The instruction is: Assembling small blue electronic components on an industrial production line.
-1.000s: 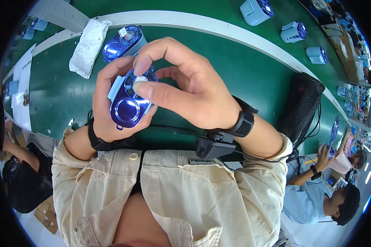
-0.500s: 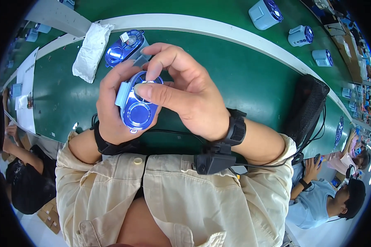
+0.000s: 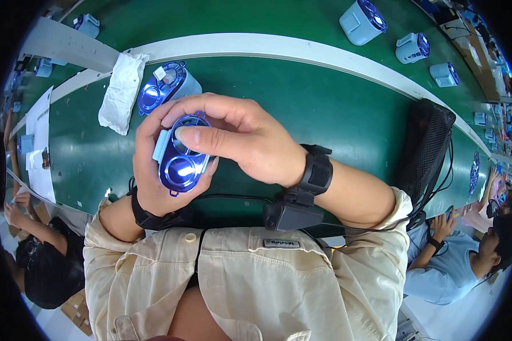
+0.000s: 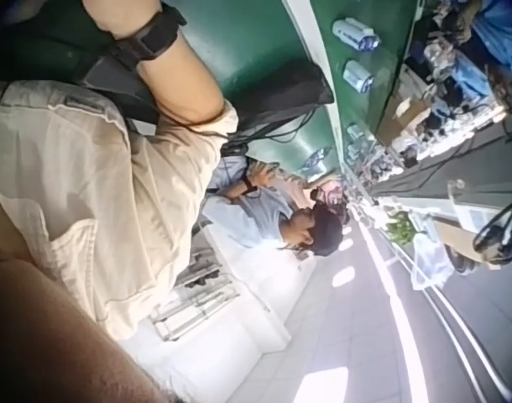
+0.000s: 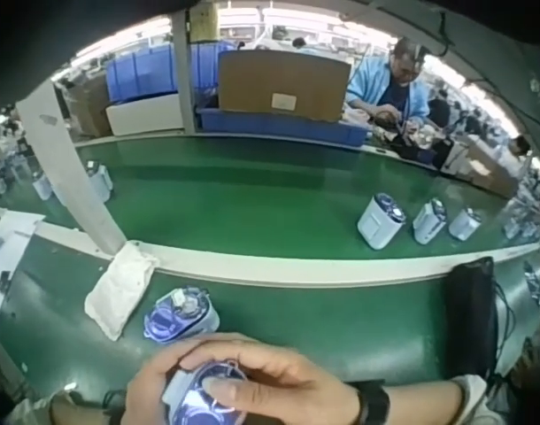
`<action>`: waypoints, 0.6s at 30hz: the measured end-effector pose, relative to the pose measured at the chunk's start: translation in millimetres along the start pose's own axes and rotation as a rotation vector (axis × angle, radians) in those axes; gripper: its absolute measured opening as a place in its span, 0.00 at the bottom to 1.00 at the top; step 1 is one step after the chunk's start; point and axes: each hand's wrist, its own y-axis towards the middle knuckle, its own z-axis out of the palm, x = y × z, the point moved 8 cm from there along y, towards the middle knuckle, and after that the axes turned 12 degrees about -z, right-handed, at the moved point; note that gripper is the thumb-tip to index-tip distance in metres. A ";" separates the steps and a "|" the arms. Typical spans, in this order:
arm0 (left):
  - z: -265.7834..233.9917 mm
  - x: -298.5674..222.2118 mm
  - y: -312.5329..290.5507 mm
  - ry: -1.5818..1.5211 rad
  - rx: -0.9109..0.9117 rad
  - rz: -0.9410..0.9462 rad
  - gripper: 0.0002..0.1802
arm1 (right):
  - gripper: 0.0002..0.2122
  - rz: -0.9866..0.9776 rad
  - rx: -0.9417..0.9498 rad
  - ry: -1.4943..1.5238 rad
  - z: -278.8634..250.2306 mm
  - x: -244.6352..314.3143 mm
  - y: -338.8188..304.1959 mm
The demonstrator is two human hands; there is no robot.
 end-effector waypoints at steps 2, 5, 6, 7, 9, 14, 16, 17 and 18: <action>0.9 3.9 0.4 -0.017 0.022 -0.038 0.47 | 0.14 0.028 0.006 0.011 1.5 -0.8 0.6; 1.6 5.3 0.0 -0.010 0.020 0.041 0.48 | 0.14 -0.090 0.018 -0.259 3.6 11.7 2.2; 1.1 5.5 0.0 -0.013 0.023 0.036 0.48 | 0.14 -0.085 0.014 -0.257 3.3 12.6 2.0; 0.7 5.8 0.6 0.000 0.032 0.019 0.48 | 0.15 -0.056 0.016 -0.258 2.4 11.6 2.3; 0.6 6.1 1.3 0.029 0.050 -0.014 0.48 | 0.15 0.002 0.024 -0.257 0.2 9.1 3.1; -1.9 -0.3 3.4 -0.113 -0.043 0.032 0.42 | 0.15 0.179 -0.021 0.274 3.9 -2.4 3.2; -3.9 -2.5 3.4 -0.090 -0.048 0.035 0.42 | 0.15 0.103 -0.003 0.134 5.2 0.0 2.2; -4.5 -2.8 2.9 -0.079 -0.050 0.034 0.42 | 0.15 0.066 0.005 0.066 6.1 1.5 1.9; -4.9 -2.5 2.5 -0.078 -0.051 0.032 0.42 | 0.15 0.067 0.006 0.068 7.7 0.9 1.2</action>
